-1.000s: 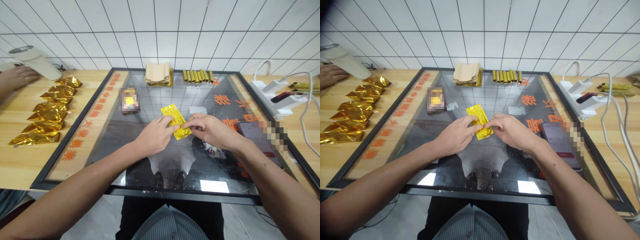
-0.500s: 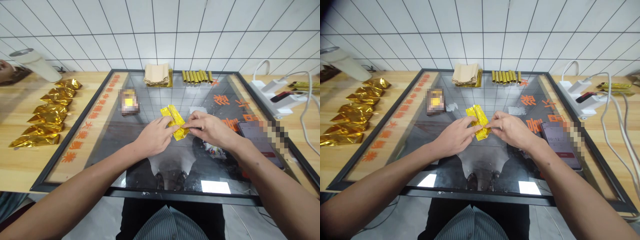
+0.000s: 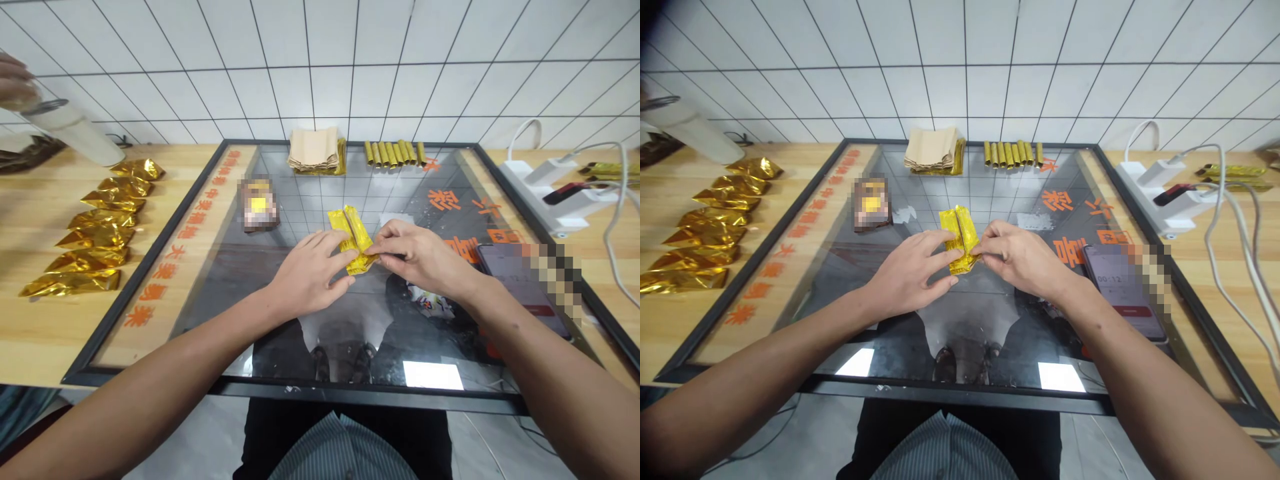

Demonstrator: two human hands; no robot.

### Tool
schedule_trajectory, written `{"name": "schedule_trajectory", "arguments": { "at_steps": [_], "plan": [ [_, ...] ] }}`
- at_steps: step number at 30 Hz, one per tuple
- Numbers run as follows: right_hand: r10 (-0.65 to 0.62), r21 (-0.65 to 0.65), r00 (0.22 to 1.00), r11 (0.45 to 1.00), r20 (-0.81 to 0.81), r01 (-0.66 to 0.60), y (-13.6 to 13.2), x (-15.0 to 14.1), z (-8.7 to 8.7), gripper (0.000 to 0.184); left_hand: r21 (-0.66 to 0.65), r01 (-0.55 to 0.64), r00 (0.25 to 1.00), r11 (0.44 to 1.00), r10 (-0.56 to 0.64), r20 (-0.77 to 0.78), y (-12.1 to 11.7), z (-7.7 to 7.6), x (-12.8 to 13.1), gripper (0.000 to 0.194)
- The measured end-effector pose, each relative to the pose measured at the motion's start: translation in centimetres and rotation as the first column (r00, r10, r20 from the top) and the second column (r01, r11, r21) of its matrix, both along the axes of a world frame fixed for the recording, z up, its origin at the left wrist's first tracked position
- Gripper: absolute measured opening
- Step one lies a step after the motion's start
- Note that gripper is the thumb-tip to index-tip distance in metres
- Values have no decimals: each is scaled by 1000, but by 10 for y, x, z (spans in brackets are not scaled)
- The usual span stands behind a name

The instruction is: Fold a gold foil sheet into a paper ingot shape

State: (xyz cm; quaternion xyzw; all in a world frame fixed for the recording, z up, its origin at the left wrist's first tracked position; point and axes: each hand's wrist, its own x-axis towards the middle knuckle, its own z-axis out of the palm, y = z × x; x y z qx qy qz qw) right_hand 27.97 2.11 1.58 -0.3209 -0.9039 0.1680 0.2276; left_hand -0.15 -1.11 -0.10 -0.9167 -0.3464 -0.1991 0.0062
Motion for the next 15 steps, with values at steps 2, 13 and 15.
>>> {"name": "schedule_trajectory", "arguments": {
  "at_steps": [2,13,15],
  "plan": [
    [1,7,1000,1000,-12,-1,0,-1,0,24,29,-22,1000,999,22,-5,0,-1,0,31],
    [-19,98,991,995,135,6,-6,-4,1,27,90,-42,999,995,42,2,2,-11,0,25],
    [-26,105,988,994,153,10,-7,-5,2,25,97,-35,999,995,35,8,0,-10,0,24]
  ]
}}
